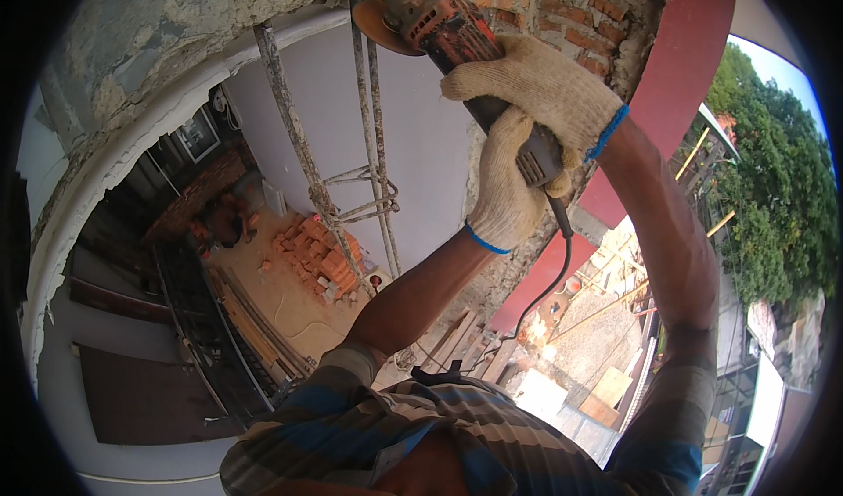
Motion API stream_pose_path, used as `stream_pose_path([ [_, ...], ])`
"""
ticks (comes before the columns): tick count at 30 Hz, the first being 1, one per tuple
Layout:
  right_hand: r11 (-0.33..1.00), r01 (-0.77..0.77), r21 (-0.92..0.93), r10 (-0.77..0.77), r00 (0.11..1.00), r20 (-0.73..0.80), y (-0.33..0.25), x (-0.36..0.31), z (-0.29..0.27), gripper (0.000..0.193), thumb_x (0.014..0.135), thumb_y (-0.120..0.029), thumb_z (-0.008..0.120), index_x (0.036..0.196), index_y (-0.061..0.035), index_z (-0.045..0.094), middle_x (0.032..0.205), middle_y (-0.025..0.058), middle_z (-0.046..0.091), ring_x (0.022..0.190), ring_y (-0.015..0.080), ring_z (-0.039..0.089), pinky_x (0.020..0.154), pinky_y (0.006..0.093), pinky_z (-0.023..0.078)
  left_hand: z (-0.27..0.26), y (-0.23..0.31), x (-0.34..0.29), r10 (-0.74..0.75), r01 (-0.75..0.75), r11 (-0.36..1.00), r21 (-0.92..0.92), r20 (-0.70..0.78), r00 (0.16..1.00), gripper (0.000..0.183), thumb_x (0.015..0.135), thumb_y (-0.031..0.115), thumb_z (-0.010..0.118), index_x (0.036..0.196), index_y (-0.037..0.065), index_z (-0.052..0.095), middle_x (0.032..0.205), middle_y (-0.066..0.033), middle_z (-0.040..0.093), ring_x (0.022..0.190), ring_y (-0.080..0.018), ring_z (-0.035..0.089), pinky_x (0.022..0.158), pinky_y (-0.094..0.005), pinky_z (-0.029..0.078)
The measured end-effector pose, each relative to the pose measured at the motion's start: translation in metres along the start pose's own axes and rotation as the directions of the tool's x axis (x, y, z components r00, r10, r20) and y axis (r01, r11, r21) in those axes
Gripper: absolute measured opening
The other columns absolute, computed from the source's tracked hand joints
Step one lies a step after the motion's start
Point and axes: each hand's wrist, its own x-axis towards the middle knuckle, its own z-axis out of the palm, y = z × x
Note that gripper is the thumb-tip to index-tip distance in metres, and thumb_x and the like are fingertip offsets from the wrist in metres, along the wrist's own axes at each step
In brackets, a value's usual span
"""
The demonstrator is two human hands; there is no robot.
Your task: The person uses an angle grinder to cut and grind the upper edge of a brick wall opening. They hold the tool with both hands, moving it along the arch to remove material and smooth the surface.
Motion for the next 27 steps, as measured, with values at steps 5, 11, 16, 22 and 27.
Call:
stream_pose_path([
  [5,0.999,0.013,-0.041,-0.014,1.0,-0.016,0.002,-0.0018,0.0026,0.028,0.095,-0.016,0.074,0.121,-0.026,0.074,0.11,0.0126,0.059,0.093,0.0286,0.071,0.079,0.0373,0.061,0.001,-0.0003,0.0007,-0.012,0.012,1.0,-0.018,-0.013,1.0,0.043,0.108,0.052,0.053,0.115,0.011,0.061,0.087,-0.0077,0.068,0.064,-0.017,0.063,0.049,-0.0315,0.046],
  [11,1.0,0.017,0.026,-0.018,0.999,0.044,0.0018,-0.0003,-0.0029,0.028,0.094,-0.016,0.073,0.121,-0.0244,0.073,0.108,0.0114,0.06,0.092,0.0278,0.071,0.079,0.0374,0.061,-0.0004,-0.0014,0.0018,-0.005,0.005,1.0,-0.007,0.015,1.0,0.044,0.109,0.052,0.052,0.115,0.01,0.061,0.086,-0.0079,0.068,0.064,-0.0173,0.064,0.049,-0.031,0.047],
  [16,0.996,0.09,-0.009,-0.09,0.996,-0.004,0.0033,0.0006,-0.0039,0.031,0.092,-0.016,0.072,0.122,-0.0241,0.072,0.107,0.0123,0.06,0.091,0.0299,0.07,0.079,0.039,0.06,0.0014,-0.0013,0.0024,0.004,-0.004,1.0,-0.015,0.021,1.0,0.043,0.109,0.051,0.052,0.115,0.01,0.061,0.087,-0.0081,0.068,0.065,-0.0175,0.065,0.049,-0.031,0.048],
  [22,0.994,0.09,-0.068,-0.09,0.996,0.001,0.0023,0.0008,-0.0053,0.031,0.092,-0.017,0.073,0.122,-0.0252,0.072,0.108,0.013,0.06,0.093,0.0304,0.07,0.08,0.0399,0.06,0.0028,-0.001,0.0012,0.011,-0.011,1.0,-0.023,0.007,1.0,0.041,0.109,0.05,0.054,0.117,0.011,0.061,0.088,-0.0076,0.069,0.065,-0.0176,0.065,0.049,-0.0313,0.048],
  [27,0.999,0.019,-0.036,-0.018,1.0,0.023,-0.0021,0.0003,-0.0063,0.029,0.093,-0.017,0.073,0.121,-0.025,0.073,0.109,0.0128,0.061,0.095,0.0302,0.071,0.081,0.0395,0.06,0.0031,-0.0012,0.0012,0.002,-0.002,1.0,-0.03,0.004,1.0,0.041,0.108,0.051,0.055,0.116,0.011,0.061,0.088,-0.0077,0.069,0.065,-0.0175,0.065,0.05,-0.0315,0.048],
])
